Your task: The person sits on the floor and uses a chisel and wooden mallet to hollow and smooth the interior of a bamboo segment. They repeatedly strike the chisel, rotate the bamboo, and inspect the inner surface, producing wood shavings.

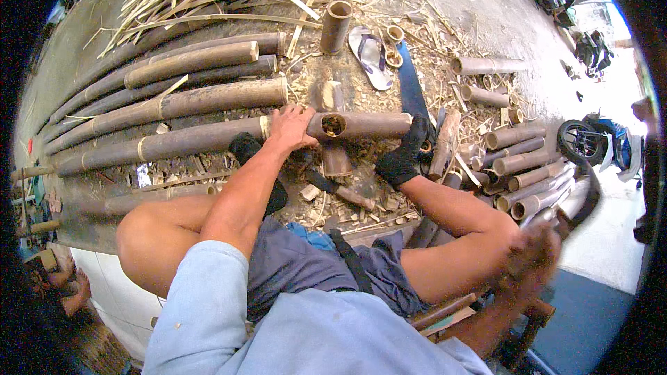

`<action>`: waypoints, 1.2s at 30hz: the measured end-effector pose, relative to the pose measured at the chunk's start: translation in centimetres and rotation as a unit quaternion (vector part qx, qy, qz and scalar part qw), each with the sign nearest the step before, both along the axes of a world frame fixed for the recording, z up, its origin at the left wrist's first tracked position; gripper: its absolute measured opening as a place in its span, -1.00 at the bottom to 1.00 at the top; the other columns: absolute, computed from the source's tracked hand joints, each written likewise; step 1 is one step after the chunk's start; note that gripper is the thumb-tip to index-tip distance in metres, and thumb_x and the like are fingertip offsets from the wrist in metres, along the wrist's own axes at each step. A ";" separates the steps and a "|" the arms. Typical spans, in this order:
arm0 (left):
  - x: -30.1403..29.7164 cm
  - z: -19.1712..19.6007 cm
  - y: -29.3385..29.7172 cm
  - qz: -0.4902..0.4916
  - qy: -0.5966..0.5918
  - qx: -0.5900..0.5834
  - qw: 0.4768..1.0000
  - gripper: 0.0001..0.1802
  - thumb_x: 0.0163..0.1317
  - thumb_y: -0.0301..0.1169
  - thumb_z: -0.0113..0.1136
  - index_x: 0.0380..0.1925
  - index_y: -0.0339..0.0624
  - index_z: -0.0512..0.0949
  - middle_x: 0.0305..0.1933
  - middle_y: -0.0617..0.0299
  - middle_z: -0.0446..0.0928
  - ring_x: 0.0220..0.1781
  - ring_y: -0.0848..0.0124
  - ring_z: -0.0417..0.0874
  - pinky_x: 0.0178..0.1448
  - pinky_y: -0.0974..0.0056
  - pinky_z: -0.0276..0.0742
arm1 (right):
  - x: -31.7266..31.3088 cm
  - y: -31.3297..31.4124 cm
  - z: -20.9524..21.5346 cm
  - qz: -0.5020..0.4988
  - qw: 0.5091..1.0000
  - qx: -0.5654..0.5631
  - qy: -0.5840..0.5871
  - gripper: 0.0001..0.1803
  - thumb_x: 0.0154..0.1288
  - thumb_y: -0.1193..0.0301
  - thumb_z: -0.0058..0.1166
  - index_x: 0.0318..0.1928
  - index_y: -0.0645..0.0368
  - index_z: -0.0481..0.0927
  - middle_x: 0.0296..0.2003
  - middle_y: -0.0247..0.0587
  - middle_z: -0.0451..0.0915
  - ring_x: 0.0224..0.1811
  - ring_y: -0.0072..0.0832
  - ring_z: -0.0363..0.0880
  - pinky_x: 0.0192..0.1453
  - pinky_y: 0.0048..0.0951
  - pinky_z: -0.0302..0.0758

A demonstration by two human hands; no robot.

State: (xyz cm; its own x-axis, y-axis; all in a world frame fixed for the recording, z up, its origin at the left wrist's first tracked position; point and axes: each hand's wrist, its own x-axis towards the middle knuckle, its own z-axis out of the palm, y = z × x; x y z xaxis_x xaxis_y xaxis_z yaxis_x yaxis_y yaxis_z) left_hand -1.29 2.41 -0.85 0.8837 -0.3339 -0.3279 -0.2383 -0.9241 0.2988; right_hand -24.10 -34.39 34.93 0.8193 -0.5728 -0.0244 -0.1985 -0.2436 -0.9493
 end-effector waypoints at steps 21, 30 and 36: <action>1.2 0.0 -3.8 0.087 -0.028 -0.045 0.995 0.11 -0.39 0.67 0.24 -0.07 -0.06 0.63 -0.08 0.08 0.68 0.05 0.14 0.67 0.17 -0.04 0.39 | 12.9 18.3 -32.8 0.134 0.916 0.282 0.252 -0.76 0.42 0.28 0.11 -0.03 0.13 0.51 -0.48 -0.32 0.51 -0.58 -0.52 0.49 -0.54 -0.38 0.49; 1.3 -0.1 -5.4 0.169 -0.068 -0.030 0.983 -0.07 -0.34 0.60 0.30 -0.28 -0.02 0.66 -0.29 0.13 0.70 -0.13 0.18 0.70 0.02 0.02 0.36 | 18.9 11.3 -30.4 0.385 0.858 0.088 0.329 -0.68 0.38 0.31 0.08 0.02 0.26 0.52 -0.51 -0.34 0.48 -0.57 -0.56 0.47 -0.49 -0.42 0.48; 1.1 -1.1 -5.5 0.200 -0.123 -0.080 0.969 -0.29 -0.20 0.40 0.43 -0.34 0.01 0.64 -0.34 0.19 0.71 -0.17 0.19 0.70 0.01 0.02 0.33 | 25.7 8.2 -28.9 0.552 0.735 -0.099 0.380 -0.45 0.23 0.10 0.11 0.03 0.33 0.59 -0.19 0.17 0.63 -0.12 -0.01 0.62 -0.01 -0.11 0.53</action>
